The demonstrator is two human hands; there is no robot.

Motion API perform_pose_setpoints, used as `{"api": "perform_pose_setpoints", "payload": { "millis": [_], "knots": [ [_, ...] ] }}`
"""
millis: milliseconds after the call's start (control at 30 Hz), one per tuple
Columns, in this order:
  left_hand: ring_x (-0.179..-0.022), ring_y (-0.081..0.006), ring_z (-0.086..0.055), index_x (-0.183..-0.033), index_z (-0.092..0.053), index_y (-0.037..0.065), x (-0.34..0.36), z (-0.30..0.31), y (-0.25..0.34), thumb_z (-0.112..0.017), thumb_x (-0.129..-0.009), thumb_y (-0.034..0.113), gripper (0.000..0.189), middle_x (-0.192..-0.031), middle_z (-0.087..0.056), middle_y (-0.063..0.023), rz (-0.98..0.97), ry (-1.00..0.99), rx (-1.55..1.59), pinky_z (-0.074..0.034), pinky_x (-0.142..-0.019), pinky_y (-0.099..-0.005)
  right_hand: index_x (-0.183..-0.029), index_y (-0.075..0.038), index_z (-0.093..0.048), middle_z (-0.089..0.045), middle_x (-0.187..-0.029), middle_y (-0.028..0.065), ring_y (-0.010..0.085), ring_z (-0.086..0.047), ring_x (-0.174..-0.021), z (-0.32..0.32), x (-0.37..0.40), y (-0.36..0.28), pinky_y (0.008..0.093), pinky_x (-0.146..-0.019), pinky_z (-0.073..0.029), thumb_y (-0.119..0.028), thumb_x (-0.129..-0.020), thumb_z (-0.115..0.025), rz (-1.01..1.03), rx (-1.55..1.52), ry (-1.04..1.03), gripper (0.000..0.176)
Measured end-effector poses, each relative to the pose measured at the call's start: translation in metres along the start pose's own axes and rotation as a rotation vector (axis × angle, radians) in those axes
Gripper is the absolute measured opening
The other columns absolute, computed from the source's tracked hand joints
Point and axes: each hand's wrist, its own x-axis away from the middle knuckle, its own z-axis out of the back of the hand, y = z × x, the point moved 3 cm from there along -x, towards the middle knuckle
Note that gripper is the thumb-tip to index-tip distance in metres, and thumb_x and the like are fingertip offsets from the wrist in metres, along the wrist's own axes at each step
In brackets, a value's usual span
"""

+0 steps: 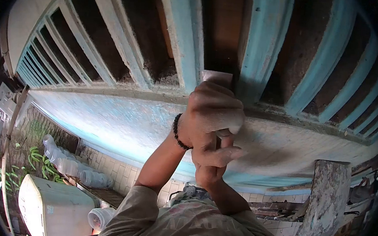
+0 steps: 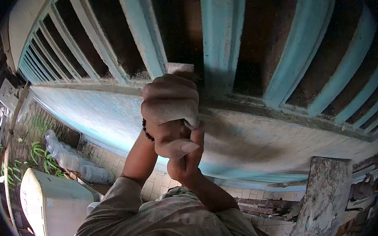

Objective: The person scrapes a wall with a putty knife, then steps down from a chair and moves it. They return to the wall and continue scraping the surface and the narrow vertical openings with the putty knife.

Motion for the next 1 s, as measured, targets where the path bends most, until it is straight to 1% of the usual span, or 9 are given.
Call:
{"api": "perform_pose_setpoints", "payload": {
  "millis": [100, 233, 367, 500, 633, 700, 833, 900, 1000],
  "knots": [
    [-0.044, -0.0238, -0.039, -0.057, -0.046, 0.013, 0.003, 0.002, 0.004, -0.071, -0.069, 0.045, 0.042, -0.054, -0.041, -0.0012, 0.08, -0.004, 0.018, -0.026, -0.053, -0.0383, -0.151, 0.004, -0.029, -0.05, -0.128, 0.0144, 0.0182, -0.053, -0.111, 0.003, 0.01, 0.022, 0.0343, -0.092, -0.043, -0.03, -0.106, -0.046, -0.082, -0.125, -0.041, 0.059],
    [-0.046, -0.0248, -0.04, -0.058, -0.046, 0.012, 0.001, 0.003, 0.004, -0.073, -0.068, 0.042, 0.041, -0.055, -0.04, -0.0026, 0.073, -0.045, 0.003, -0.028, -0.055, -0.0394, -0.145, -0.012, -0.042, -0.052, -0.108, 0.0023, 0.0109, -0.05, -0.091, 0.014, 0.034, 0.031, 0.0266, -0.063, -0.039, -0.031, -0.107, -0.05, -0.31, -0.127, 0.132, 0.043],
    [-0.047, -0.0262, -0.04, -0.06, -0.047, 0.011, -0.002, 0.006, 0.004, -0.073, -0.067, 0.041, 0.04, -0.056, -0.041, -0.0035, 0.056, 0.0, 0.067, -0.029, -0.056, -0.0395, -0.14, -0.013, -0.044, -0.053, -0.108, 0.0013, 0.013, -0.05, -0.09, 0.035, 0.073, 0.066, 0.0279, -0.063, -0.039, -0.03, -0.106, -0.057, -0.476, -0.518, 0.258, 0.04],
    [-0.048, -0.0277, -0.045, -0.061, -0.05, 0.009, 0.0, 0.006, 0.003, -0.074, -0.067, 0.037, 0.037, -0.055, -0.044, -0.0054, -0.003, -0.056, 0.0, -0.033, -0.054, -0.0395, -0.13, -0.011, -0.051, -0.055, -0.103, 0.0026, 0.0145, -0.05, -0.089, 0.027, 0.059, 0.049, 0.0291, -0.062, -0.04, -0.023, -0.104, -0.06, -0.427, -0.618, 0.302, 0.03],
    [-0.049, -0.0296, -0.05, -0.061, -0.051, 0.007, -0.014, 0.007, -0.003, -0.076, -0.068, 0.032, 0.036, -0.057, -0.048, -0.0083, 0.081, -0.049, 0.037, -0.038, -0.05, -0.0403, -0.116, -0.007, -0.059, -0.056, -0.096, 0.0047, 0.0158, -0.051, -0.077, 0.009, 0.018, 0.025, 0.0298, -0.059, -0.041, -0.015, -0.103, -0.058, -0.207, 0.09, 0.187, 0.014],
    [-0.049, -0.0305, -0.05, -0.061, -0.052, 0.007, -0.013, 0.006, -0.016, -0.077, -0.07, 0.03, 0.035, -0.059, -0.05, -0.0095, 0.191, -0.097, 0.051, -0.039, -0.048, -0.0405, -0.113, -0.005, -0.061, -0.058, -0.095, 0.0056, 0.0163, -0.052, -0.076, 0.008, -0.008, 0.005, 0.0296, -0.06, -0.043, -0.01, -0.1, -0.062, -0.225, 0.267, 0.159, 0.014],
    [-0.049, -0.0284, -0.054, -0.062, -0.054, 0.008, -0.013, -0.004, 0.017, -0.076, -0.075, 0.032, 0.035, -0.059, -0.049, -0.0076, -0.018, -0.086, -0.039, -0.043, -0.051, -0.0414, -0.114, -0.003, -0.062, -0.06, -0.094, 0.0062, 0.0159, -0.054, -0.076, 0.02, 0.021, 0.018, 0.0298, -0.062, -0.045, -0.007, -0.094, -0.068, -0.336, -0.119, 0.26, 0.022],
    [-0.049, -0.0272, -0.056, -0.062, -0.054, 0.007, -0.021, -0.003, 0.03, -0.075, -0.077, 0.033, 0.037, -0.059, -0.049, -0.0066, -0.04, -0.131, -0.07, -0.044, -0.053, -0.0411, -0.115, -0.002, -0.062, -0.061, -0.094, 0.0065, 0.0158, -0.054, -0.076, 0.028, 0.043, 0.024, 0.0299, -0.064, -0.046, -0.005, -0.091, -0.072, -0.383, -0.297, 0.327, 0.026],
    [-0.051, -0.0268, -0.057, -0.063, -0.056, 0.007, -0.024, 0.001, 0.035, -0.076, -0.077, 0.031, 0.034, -0.06, -0.05, -0.0062, -0.014, -0.114, -0.112, -0.044, -0.053, -0.0398, -0.115, 0.0, -0.063, -0.063, -0.094, 0.007, 0.0155, -0.055, -0.076, 0.033, 0.05, 0.025, 0.03, -0.066, -0.047, -0.002, -0.086, -0.076, -0.432, -0.387, 0.372, 0.032]
  ]
}}
